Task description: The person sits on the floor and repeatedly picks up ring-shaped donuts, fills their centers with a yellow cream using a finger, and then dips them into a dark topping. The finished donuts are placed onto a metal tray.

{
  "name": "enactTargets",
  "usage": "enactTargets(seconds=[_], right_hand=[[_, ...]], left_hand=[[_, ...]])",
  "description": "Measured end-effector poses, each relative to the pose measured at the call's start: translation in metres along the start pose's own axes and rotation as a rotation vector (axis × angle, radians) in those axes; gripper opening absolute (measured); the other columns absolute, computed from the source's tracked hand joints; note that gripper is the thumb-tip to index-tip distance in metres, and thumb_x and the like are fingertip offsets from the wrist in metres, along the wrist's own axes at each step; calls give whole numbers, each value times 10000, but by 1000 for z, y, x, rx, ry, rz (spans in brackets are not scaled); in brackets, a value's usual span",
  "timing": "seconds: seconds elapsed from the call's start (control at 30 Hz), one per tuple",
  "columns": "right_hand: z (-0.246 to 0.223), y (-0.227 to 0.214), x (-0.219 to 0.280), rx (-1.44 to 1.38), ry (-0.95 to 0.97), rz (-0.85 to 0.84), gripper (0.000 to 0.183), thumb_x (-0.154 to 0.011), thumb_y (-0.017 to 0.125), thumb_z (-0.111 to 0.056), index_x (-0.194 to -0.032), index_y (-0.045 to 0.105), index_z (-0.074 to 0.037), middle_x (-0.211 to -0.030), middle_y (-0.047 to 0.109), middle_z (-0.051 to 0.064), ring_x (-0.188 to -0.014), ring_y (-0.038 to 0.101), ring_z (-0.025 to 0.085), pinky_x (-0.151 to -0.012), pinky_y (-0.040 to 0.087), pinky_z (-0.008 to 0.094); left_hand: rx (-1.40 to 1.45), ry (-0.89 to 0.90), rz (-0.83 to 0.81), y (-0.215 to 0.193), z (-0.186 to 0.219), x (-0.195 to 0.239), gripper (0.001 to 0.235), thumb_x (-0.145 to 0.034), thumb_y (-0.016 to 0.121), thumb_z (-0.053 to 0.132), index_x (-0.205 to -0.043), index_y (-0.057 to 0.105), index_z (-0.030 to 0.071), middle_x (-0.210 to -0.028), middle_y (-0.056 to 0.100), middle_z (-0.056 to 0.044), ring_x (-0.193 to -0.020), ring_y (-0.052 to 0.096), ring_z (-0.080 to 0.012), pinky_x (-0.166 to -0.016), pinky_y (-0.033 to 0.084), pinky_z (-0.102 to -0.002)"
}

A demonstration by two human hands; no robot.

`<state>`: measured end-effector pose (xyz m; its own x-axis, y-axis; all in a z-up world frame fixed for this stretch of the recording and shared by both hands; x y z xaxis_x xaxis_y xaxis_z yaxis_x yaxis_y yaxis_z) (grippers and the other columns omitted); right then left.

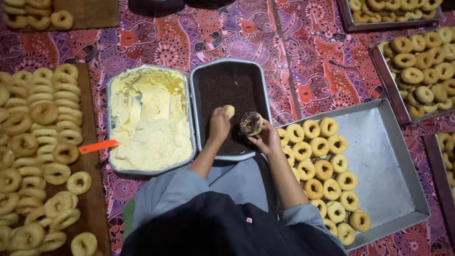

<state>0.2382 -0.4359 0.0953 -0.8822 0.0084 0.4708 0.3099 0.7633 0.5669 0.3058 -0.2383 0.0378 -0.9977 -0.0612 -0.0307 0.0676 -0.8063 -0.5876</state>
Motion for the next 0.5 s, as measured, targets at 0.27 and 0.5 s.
enactTargets(seconds=[0.27, 0.5], right_hand=[[-46, 77, 55, 1169, -1060, 21, 394, -789, 712, -101, -1183, 725, -100, -1204, 673, 91, -1129, 620, 282, -988, 529, 439], [-16, -7, 7, 96, 17, 65, 519, -868, 694, -156, -1357, 522, -161, -1219, 647, 115, -1057, 629, 283, -864, 510, 431]], left_hand=[[1630, -629, -210, 41, -13, 52, 366, -1076, 325, 155, -1327, 553, 19, -1313, 632, -165, -1157, 640, -284, -968, 529, -461], [1112, -720, -513, 20, 67, 46, 394, -1007, 448, 207, -1370, 543, 86, -1437, 525, -181, -1342, 495, -345, -1019, 521, -575]])
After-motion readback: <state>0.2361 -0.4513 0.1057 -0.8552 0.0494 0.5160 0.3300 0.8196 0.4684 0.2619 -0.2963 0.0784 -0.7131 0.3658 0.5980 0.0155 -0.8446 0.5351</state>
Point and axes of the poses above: each hand's wrist, its own x-axis away from the middle knuckle, its own y-axis out of the palm, z = x × y, the point moved 5 cm from there along -x, towards the middle knuckle
